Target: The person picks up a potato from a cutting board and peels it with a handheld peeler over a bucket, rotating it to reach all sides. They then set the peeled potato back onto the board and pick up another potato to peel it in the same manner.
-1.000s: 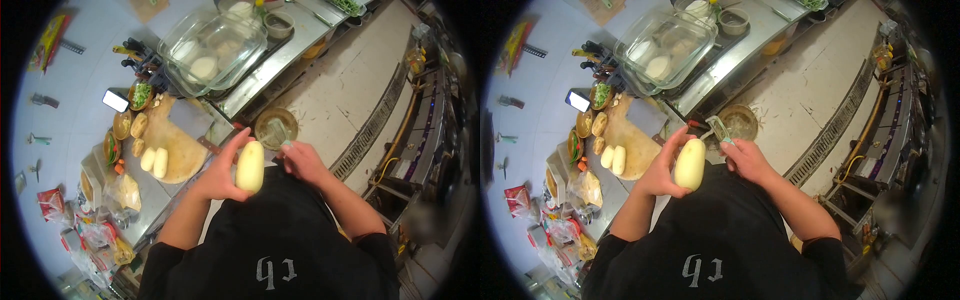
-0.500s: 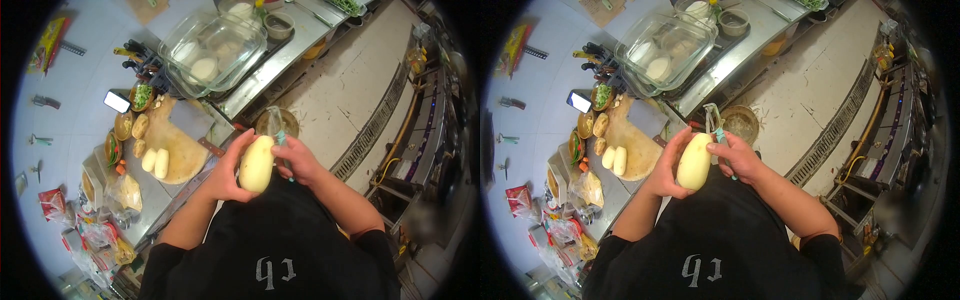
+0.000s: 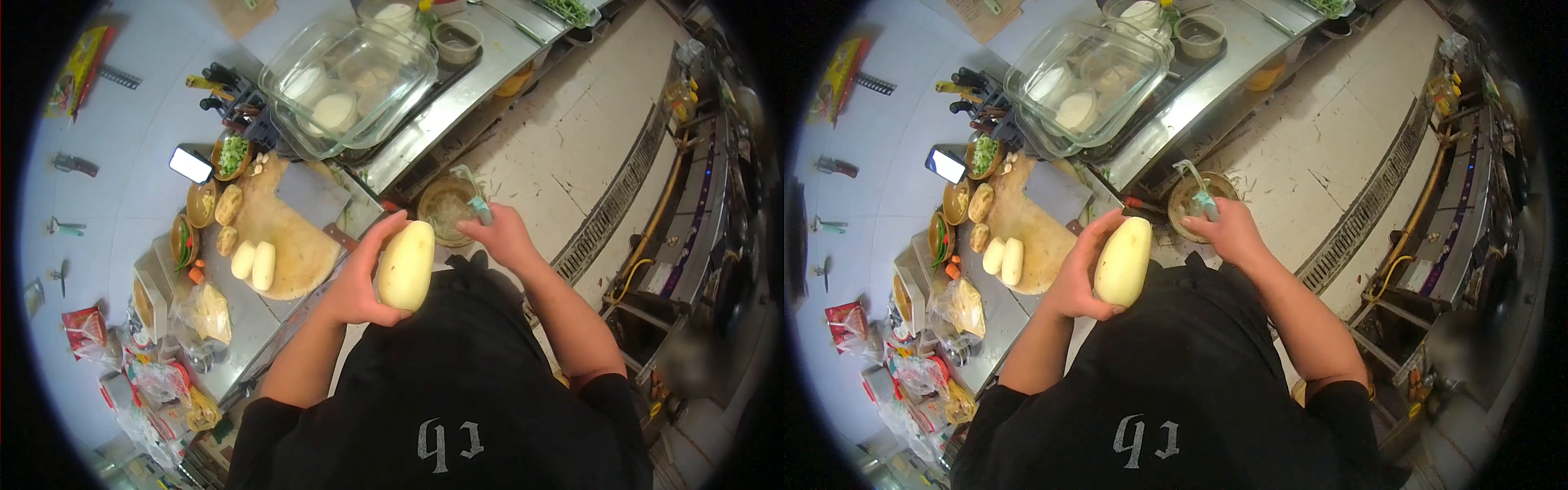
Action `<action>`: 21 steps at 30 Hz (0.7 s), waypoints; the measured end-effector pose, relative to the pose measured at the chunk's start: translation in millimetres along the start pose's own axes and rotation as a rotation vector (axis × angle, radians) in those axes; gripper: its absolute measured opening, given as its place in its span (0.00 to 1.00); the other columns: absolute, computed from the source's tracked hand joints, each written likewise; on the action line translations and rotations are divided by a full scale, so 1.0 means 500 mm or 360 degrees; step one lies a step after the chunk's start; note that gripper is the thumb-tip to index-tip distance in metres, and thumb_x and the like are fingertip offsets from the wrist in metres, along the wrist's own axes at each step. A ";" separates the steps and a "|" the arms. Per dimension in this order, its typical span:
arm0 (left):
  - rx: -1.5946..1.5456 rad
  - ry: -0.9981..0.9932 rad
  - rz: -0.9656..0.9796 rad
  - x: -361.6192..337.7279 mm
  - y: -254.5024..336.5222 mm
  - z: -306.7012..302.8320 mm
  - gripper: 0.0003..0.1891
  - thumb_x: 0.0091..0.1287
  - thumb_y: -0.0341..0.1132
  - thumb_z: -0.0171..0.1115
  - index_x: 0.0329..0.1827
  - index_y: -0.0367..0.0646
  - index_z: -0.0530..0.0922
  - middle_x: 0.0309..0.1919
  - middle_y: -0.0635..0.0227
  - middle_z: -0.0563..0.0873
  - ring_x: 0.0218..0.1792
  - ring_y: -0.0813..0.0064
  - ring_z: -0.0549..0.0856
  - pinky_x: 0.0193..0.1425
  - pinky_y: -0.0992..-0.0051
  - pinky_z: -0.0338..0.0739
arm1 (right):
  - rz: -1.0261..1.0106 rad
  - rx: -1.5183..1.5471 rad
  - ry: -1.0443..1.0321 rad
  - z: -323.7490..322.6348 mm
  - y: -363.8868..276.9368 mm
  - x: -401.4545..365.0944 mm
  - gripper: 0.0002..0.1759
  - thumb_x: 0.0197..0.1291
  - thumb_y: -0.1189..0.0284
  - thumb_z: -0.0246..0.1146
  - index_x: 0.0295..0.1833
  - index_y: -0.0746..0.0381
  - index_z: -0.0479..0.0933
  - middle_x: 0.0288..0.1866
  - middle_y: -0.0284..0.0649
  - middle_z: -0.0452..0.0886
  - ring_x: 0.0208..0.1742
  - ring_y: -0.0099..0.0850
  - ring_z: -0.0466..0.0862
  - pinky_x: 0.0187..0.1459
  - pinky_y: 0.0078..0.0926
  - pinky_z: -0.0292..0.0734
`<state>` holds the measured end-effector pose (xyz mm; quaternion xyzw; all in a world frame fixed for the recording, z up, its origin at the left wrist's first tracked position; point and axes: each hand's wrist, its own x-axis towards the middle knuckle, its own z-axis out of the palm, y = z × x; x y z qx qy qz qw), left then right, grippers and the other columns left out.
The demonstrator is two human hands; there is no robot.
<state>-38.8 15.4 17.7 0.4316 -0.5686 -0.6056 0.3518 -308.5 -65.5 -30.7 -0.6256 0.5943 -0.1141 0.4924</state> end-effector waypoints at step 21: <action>0.0238 -0.0037 0.0023 0.009 0.013 -0.005 0.63 0.33 0.39 0.81 0.80 0.39 0.58 0.71 0.56 0.72 0.72 0.61 0.72 0.77 0.64 0.62 | -0.0514 -0.0372 0.0016 0.001 -0.042 -0.071 0.20 0.71 0.56 0.58 0.35 0.63 0.75 0.27 0.51 0.80 0.33 0.56 0.81 0.36 0.48 0.75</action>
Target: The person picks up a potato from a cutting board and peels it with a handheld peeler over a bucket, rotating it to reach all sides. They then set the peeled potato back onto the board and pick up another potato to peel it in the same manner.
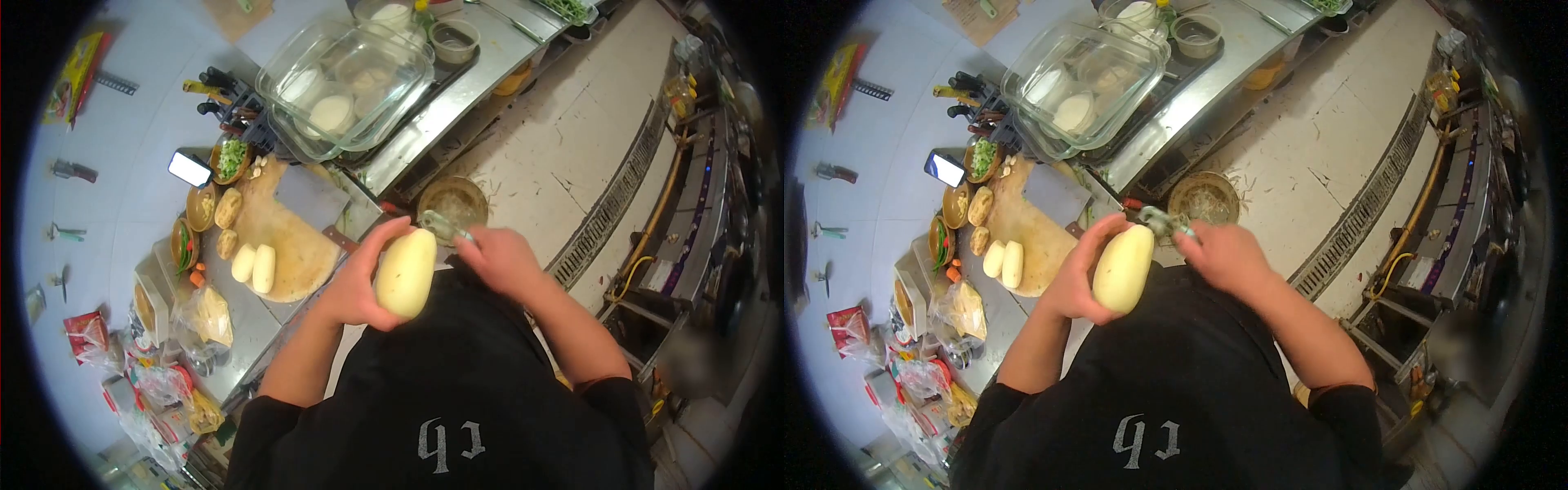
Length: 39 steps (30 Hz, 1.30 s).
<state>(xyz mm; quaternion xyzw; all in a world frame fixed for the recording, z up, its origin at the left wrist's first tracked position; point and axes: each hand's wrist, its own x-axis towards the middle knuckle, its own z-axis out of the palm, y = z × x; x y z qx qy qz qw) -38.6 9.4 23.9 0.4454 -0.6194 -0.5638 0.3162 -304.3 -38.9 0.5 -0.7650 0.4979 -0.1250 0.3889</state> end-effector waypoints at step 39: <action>0.1091 0.0298 -0.0026 0.040 0.032 0.108 0.59 0.35 0.39 0.79 0.77 0.36 0.60 0.69 0.45 0.69 0.71 0.44 0.68 0.76 0.55 0.63 | 0.0171 0.0671 -0.0147 -0.018 -0.016 -0.032 0.31 0.57 0.52 0.72 0.54 0.65 0.75 0.38 0.48 0.84 0.36 0.38 0.83 0.42 0.35 0.79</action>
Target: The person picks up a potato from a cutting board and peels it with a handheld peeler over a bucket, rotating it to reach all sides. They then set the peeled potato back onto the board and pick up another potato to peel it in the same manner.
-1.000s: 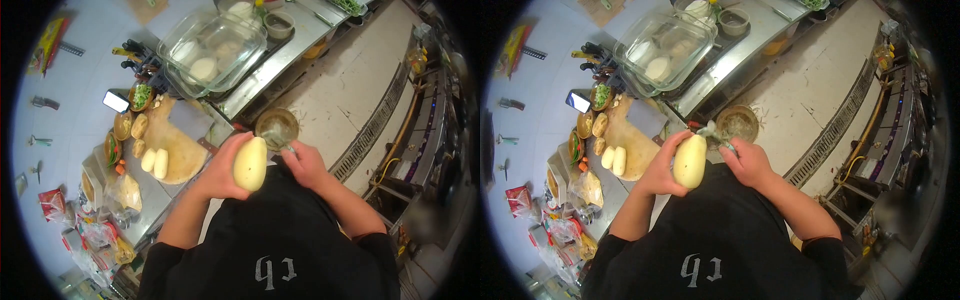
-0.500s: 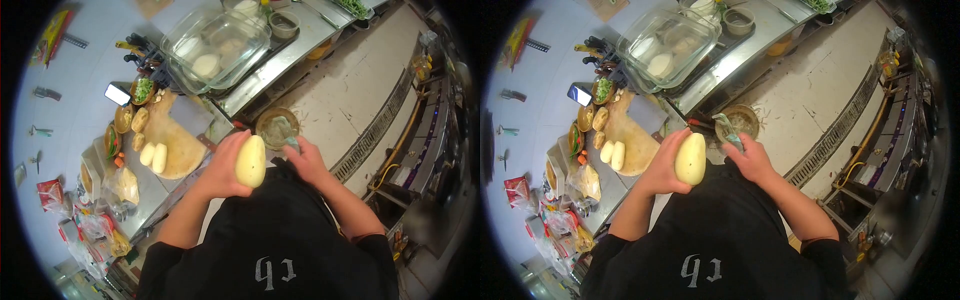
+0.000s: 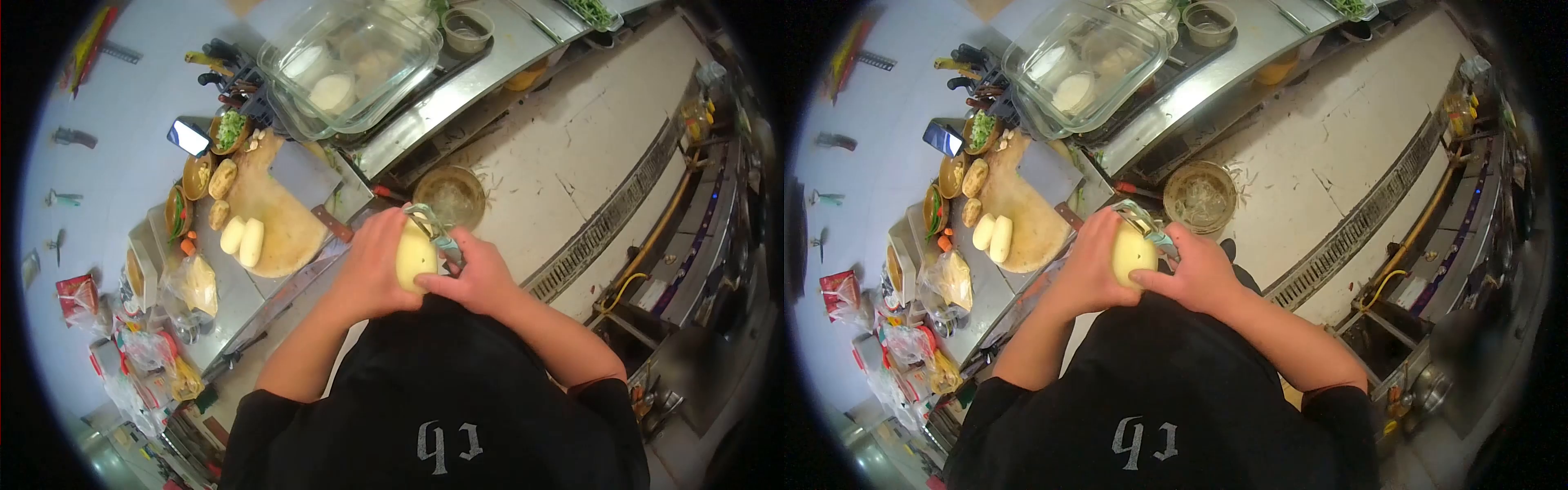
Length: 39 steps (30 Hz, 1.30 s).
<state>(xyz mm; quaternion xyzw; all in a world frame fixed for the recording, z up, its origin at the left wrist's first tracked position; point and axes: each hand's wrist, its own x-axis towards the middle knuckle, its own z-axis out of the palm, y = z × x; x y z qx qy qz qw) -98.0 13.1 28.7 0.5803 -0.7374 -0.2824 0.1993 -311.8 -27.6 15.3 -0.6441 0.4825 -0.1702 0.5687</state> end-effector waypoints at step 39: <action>0.0385 0.1476 -0.1903 -0.060 -0.929 -0.298 0.61 0.46 0.69 0.76 0.72 0.31 0.60 0.63 0.48 0.71 0.66 0.48 0.70 0.73 0.53 0.60 | 0.0493 0.0227 0.0237 0.489 -0.015 0.157 0.08 0.67 0.71 0.67 0.42 0.65 0.80 0.29 0.28 0.78 0.32 0.18 0.73 0.36 0.22 0.72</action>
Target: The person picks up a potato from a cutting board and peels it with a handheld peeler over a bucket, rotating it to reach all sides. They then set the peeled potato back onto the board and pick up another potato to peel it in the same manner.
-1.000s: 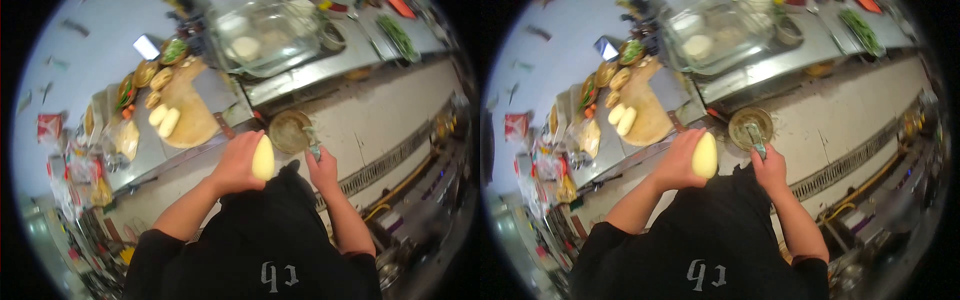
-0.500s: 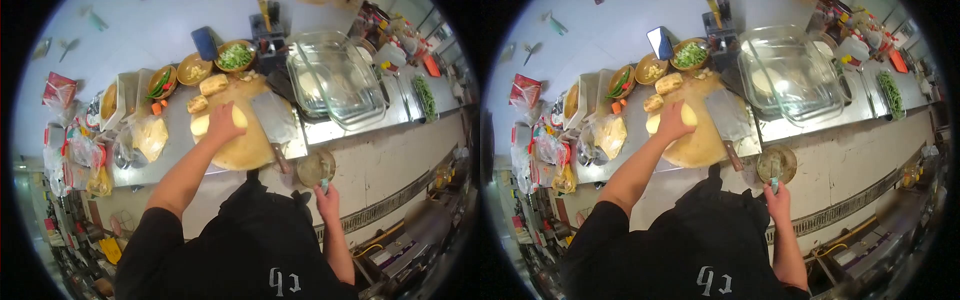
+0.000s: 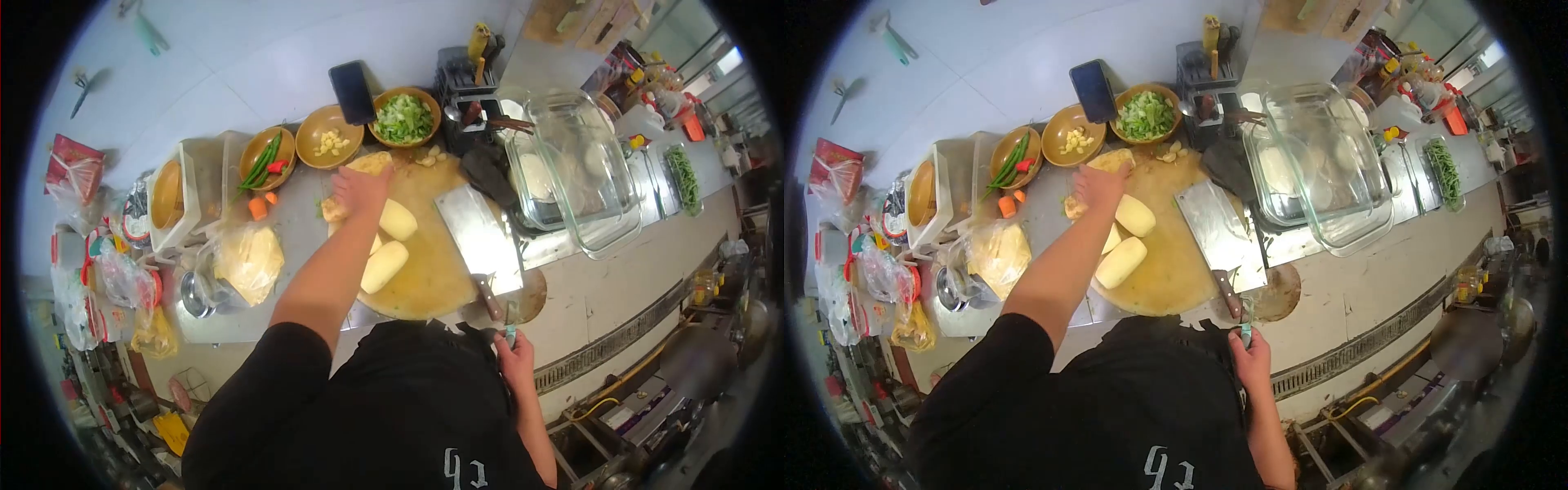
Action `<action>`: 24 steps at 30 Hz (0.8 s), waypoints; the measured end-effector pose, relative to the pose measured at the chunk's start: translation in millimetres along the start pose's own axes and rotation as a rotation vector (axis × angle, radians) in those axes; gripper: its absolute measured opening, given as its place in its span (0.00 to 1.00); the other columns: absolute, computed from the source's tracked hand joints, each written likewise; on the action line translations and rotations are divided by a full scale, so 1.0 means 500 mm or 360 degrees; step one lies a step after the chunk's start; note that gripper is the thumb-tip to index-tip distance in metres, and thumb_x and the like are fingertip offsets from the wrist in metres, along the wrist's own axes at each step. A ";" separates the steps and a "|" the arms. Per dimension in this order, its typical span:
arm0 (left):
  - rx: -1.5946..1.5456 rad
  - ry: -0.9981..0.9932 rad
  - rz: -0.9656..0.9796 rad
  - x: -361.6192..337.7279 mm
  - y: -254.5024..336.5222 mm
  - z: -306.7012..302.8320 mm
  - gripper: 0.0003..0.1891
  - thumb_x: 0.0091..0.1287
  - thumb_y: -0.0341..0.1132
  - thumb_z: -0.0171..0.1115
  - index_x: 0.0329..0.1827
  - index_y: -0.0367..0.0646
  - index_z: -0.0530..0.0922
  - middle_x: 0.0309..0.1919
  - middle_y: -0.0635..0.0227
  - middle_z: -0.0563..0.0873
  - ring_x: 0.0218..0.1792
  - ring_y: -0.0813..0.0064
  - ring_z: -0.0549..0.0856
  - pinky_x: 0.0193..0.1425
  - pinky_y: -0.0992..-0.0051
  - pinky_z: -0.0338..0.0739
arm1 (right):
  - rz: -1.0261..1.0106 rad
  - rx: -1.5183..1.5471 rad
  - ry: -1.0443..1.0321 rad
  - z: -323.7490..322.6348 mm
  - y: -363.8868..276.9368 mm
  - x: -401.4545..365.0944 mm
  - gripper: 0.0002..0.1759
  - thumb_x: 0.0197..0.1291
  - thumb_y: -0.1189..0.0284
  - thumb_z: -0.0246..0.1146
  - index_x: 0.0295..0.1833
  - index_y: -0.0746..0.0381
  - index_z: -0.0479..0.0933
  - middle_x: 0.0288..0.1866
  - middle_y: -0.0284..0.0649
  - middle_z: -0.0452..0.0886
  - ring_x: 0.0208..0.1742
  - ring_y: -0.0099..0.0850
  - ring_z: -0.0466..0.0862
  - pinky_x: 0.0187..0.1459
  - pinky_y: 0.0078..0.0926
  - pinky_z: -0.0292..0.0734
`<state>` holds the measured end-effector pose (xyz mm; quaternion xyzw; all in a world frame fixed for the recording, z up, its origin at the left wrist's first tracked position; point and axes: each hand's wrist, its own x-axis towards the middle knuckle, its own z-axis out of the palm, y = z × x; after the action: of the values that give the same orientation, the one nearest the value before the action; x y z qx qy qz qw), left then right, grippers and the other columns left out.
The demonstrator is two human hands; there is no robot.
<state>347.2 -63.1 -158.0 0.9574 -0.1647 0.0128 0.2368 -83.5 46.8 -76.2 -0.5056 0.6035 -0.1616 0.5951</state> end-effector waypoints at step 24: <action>-0.1958 -0.2077 0.0390 -0.292 0.093 -0.211 0.63 0.47 0.38 0.80 0.83 0.40 0.47 0.76 0.55 0.64 0.76 0.59 0.67 0.79 0.62 0.62 | -0.0148 0.0396 -0.0136 -0.077 -0.089 0.000 0.18 0.69 0.66 0.64 0.58 0.66 0.77 0.32 0.35 0.83 0.23 0.20 0.73 0.28 0.21 0.71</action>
<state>199.9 -8.5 -58.3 0.4545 -0.3447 -0.5978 0.5633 -99.1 11.7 -31.4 -0.4618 0.5289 -0.2409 0.6701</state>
